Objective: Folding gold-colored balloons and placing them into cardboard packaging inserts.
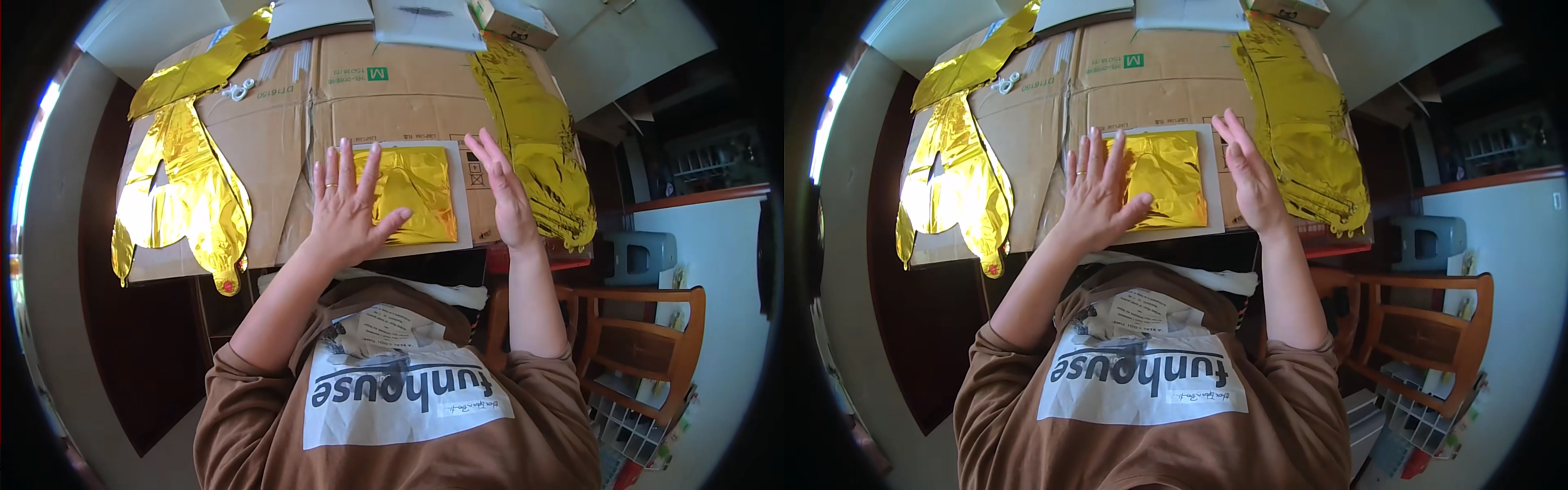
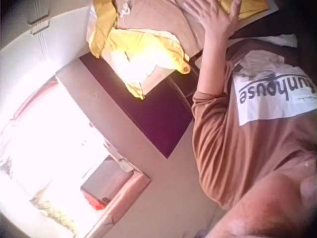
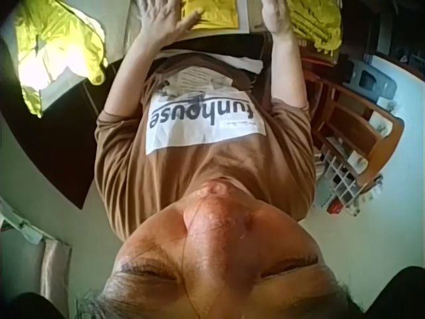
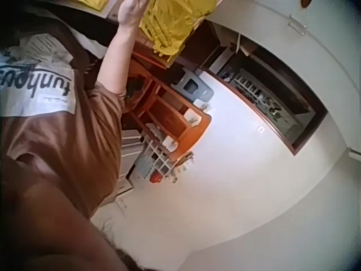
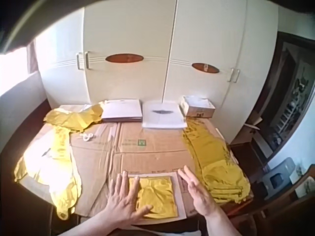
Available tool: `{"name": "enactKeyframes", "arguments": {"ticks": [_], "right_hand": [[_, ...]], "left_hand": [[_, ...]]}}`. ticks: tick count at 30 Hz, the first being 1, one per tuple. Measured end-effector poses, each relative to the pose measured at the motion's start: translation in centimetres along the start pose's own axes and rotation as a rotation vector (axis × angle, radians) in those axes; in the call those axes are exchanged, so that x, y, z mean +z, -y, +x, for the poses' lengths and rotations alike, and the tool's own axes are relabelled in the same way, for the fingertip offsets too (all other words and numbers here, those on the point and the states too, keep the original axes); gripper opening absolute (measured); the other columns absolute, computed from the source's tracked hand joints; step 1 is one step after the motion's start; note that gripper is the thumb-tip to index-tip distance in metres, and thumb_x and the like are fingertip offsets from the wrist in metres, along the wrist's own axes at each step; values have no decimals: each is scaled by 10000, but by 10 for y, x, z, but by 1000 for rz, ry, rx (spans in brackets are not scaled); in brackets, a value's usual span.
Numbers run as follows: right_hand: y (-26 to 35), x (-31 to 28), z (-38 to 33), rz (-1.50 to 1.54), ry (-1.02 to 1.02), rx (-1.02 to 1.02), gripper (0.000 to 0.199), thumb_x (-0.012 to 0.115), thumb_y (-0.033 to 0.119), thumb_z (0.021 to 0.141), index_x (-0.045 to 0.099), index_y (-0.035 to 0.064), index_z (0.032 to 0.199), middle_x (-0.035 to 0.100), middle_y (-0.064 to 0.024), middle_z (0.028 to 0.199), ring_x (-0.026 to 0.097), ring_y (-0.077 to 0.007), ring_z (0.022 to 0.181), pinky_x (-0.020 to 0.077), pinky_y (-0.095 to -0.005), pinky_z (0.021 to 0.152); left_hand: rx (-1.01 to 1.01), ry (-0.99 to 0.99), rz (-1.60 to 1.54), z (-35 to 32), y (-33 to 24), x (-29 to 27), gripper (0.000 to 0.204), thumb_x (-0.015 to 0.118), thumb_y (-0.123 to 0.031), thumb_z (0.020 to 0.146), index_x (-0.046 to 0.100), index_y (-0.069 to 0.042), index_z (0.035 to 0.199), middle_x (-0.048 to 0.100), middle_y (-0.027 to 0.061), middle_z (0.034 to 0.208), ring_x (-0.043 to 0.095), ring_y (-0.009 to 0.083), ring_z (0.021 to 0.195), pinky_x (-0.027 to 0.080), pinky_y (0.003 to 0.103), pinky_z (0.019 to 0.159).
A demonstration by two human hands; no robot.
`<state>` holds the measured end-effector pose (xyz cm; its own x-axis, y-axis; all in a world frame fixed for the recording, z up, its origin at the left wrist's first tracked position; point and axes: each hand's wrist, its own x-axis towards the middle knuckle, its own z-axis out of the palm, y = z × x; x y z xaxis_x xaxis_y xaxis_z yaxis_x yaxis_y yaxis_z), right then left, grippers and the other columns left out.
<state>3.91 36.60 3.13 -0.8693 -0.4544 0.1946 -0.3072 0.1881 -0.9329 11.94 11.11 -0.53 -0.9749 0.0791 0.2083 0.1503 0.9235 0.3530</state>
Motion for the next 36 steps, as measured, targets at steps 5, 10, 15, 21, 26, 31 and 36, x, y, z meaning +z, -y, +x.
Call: {"name": "enactKeyframes", "arguments": {"ticks": [5, 10, 15, 21, 26, 31, 36], "right_hand": [[-3, -2, -14, -226, 31, -50, 622, 382, 445, 1103, 398, 1, 1538, 446, -207, 1563, 372, -330, 1474, 220, -417, 1228], [-1, 18, -8, -478, 50, -53, 677, 398, 486, 1085, 341, 15, 1567, 368, -220, 1605, 311, -348, 1511, 176, -495, 1241], [-1, 62, 0, -894, 172, -158, 877, 495, 604, 994, 199, 70, 1623, 147, -248, 1677, 157, -386, 1558, 49, -592, 1243], [-14, 53, -5, -916, 319, -207, 1125, 616, 750, 829, 180, 94, 1632, 125, -227, 1687, 119, -387, 1567, 10, -607, 1243], [-7, 23, 9, -856, 430, -252, 1182, 650, 786, 772, 206, 102, 1627, 188, -177, 1685, 162, -349, 1566, 37, -577, 1258], [-21, 20, 8, -897, 521, -307, 1215, 694, 789, 710, 263, 99, 1612, 213, -160, 1681, 186, -337, 1560, 40, -576, 1261], [-21, 11, 16, -883, 569, -364, 1247, 725, 781, 674, 266, 99, 1612, 228, -154, 1678, 197, -344, 1555, 55, -576, 1260]], "left_hand": [[-89, -10, -280, -2, 27, -47, 873, 466, -611, 997, 169, -101, 1640, 116, 294, 1669, 102, 450, 1556, 70, 545, 1249], [-90, -76, -164, -8, 42, -51, 755, 569, -455, 1003, 293, -83, 1600, 211, 251, 1661, 183, 401, 1551, 179, 497, 1249], [209, -35, 67, -3, 22, -33, 1032, 613, -664, 885, 276, 26, 1576, 249, 256, 1644, 199, 394, 1548, 131, 510, 1259], [279, 127, 68, 2, 44, -24, 1212, 652, -784, 761, 284, 41, 1568, 269, 231, 1646, 222, 353, 1550, 143, 519, 1258], [324, 113, 77, 5, 43, -28, 1210, 646, -782, 770, 253, 20, 1587, 233, 217, 1663, 185, 343, 1563, 117, 513, 1264], [365, 143, 79, 2, 46, -28, 1162, 600, -782, 812, 266, 20, 1582, 256, 207, 1657, 211, 334, 1557, 122, 511, 1263], [370, 171, 119, 2, 49, -25, 1151, 556, -798, 827, 280, 33, 1573, 285, 207, 1646, 232, 331, 1550, 131, 501, 1263]]}}
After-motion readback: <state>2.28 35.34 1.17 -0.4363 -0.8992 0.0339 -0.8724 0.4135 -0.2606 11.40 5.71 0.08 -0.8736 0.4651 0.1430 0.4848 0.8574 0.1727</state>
